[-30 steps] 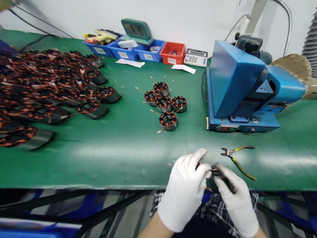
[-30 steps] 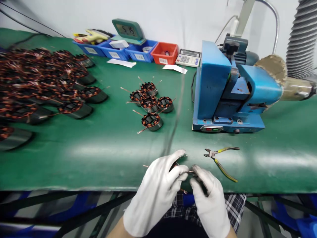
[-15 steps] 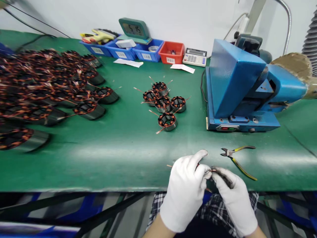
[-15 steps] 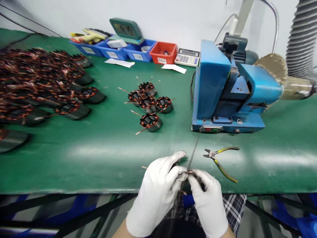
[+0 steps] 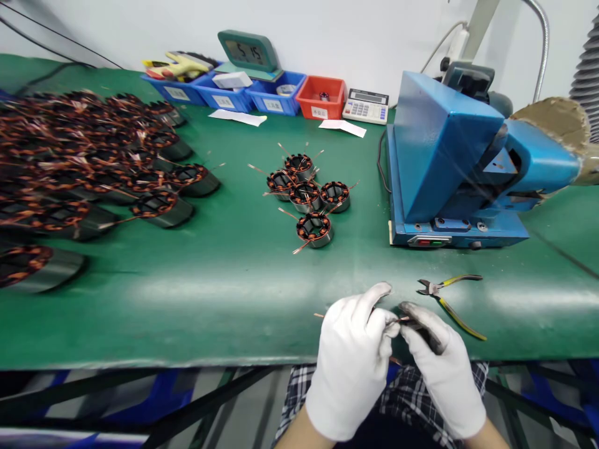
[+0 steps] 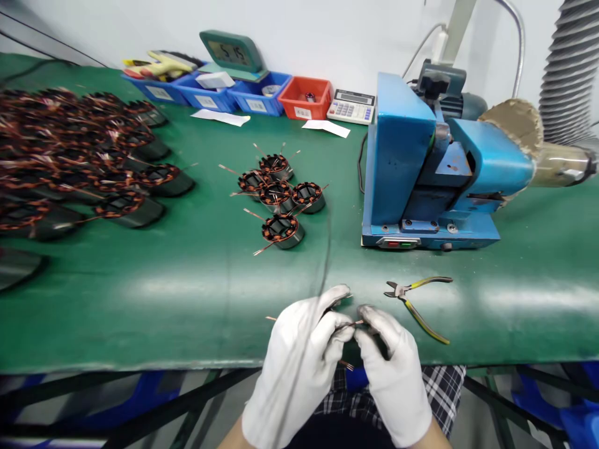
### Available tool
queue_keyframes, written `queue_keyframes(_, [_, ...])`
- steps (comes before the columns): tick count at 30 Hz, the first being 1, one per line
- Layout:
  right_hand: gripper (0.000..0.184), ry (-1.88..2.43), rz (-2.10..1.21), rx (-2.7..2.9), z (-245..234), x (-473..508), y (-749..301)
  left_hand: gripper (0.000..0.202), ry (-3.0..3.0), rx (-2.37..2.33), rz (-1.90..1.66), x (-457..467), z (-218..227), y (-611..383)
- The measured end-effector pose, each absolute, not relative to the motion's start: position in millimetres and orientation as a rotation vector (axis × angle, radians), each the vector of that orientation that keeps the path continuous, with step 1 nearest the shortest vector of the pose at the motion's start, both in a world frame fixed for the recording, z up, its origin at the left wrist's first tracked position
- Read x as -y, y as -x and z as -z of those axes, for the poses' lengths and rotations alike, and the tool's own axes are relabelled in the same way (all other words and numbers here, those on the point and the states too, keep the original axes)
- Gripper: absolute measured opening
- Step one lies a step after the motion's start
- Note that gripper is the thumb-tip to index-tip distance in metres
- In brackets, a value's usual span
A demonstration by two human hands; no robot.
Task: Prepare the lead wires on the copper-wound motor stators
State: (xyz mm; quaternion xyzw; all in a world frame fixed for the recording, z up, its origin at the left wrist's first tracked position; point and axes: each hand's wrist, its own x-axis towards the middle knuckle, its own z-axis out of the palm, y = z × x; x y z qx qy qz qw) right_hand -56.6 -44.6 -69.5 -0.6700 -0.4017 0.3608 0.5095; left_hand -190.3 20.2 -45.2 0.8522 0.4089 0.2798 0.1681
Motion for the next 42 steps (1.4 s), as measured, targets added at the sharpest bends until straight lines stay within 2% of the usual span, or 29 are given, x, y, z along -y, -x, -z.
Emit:
queue_keyframes(6, [0.007, 1.590, -1.120, 0.667, 62.0, 31.9, 63.0, 0.014, -2.411, -1.177, -0.812, -18.4, 45.9, 191.4])
queue_keyframes(10, [0.023, 1.541, -1.276, 0.460, 52.6, 25.8, 68.4, 0.012, -2.408, -1.164, -0.832, -19.1, 47.6, 190.9])
queue_keyframes(13, [0.029, 1.525, -1.311, 0.452, 50.6, 28.8, 67.6, 0.008, -2.413, -1.170, -0.853, -19.4, 49.6, 190.2])
queue_keyframes(15, [0.026, 1.537, -1.264, 0.493, 53.4, 33.6, 63.5, 0.008, -2.414, -1.169, -0.856, -18.9, 50.6, 190.0])
queue_keyframes(18, [0.015, 1.590, -1.018, 0.700, 62.9, 41.0, 53.3, 0.008, -2.412, -1.159, -0.864, -18.3, 50.5, 190.2])
queue_keyframes(22, [0.029, 1.476, -0.716, 1.247, 74.9, 42.6, 41.4, 0.012, -2.419, -1.158, -0.872, -18.8, 49.0, 191.7])
queue_keyframes(25, [0.034, 1.381, -0.619, 1.432, 75.2, 36.4, 38.7, 0.015, -2.432, -1.130, -0.843, -20.2, 48.3, 193.9])
queue_keyframes(32, [0.012, 1.510, -1.044, 1.191, 58.0, 26.1, 42.3, 0.015, -2.435, -1.107, -0.810, -21.7, 48.5, 198.0])
queue_keyframes(39, [0.015, 1.668, -0.902, 1.287, 50.6, 28.4, 51.6, 0.016, -2.489, -1.042, -0.791, -23.6, 43.9, 198.1])
queue_keyframes(40, [0.018, 1.688, -0.970, 1.231, 49.0, 27.2, 52.9, 0.018, -2.521, -1.031, -0.776, -24.0, 43.0, 198.1])
queue_keyframes(42, [0.026, 1.655, -1.319, 1.005, 44.9, 23.9, 53.3, 0.021, -2.588, -1.008, -0.767, -24.5, 41.8, 197.8])
